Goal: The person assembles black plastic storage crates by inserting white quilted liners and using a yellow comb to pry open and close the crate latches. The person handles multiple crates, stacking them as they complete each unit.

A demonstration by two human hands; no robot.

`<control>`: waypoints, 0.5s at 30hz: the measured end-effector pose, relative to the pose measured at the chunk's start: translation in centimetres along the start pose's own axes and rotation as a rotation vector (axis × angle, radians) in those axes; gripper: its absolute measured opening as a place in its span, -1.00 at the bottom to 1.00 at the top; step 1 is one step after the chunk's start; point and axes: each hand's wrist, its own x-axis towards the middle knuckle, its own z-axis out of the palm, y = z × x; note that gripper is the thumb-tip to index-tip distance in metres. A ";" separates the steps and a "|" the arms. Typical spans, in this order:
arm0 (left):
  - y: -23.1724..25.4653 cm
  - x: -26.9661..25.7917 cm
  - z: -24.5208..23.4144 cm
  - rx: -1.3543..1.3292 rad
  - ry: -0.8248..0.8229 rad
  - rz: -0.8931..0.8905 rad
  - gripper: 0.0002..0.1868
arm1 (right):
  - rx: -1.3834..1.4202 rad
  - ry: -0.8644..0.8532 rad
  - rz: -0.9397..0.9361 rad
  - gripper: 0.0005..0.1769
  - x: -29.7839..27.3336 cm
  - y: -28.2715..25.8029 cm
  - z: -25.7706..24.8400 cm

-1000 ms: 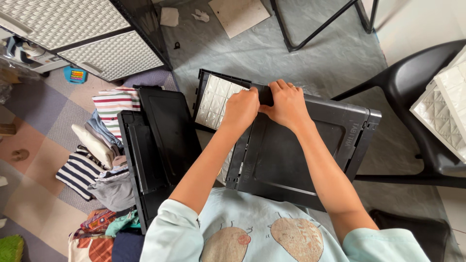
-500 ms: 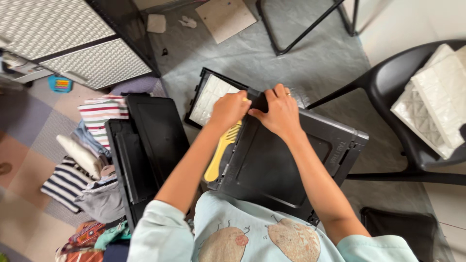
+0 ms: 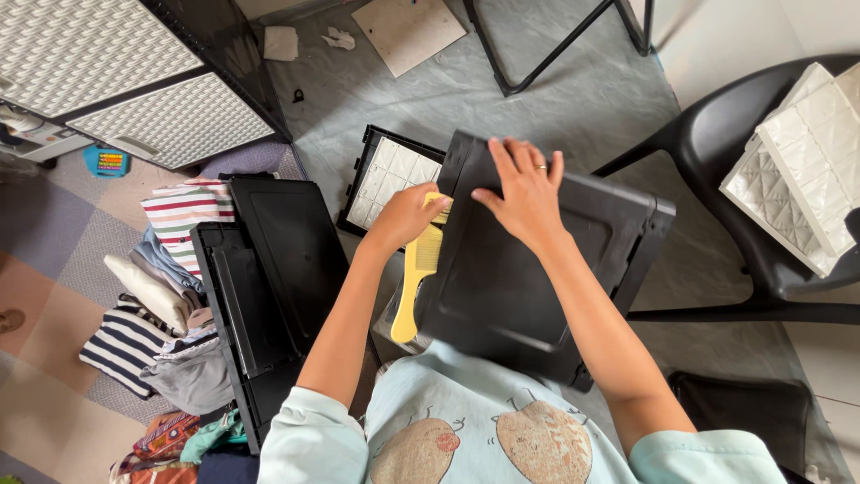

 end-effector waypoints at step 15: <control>-1.6 3.9 2.3 0.091 0.156 -0.051 -0.42 | -0.024 0.124 0.355 -0.36 -6.1 16.7 -0.1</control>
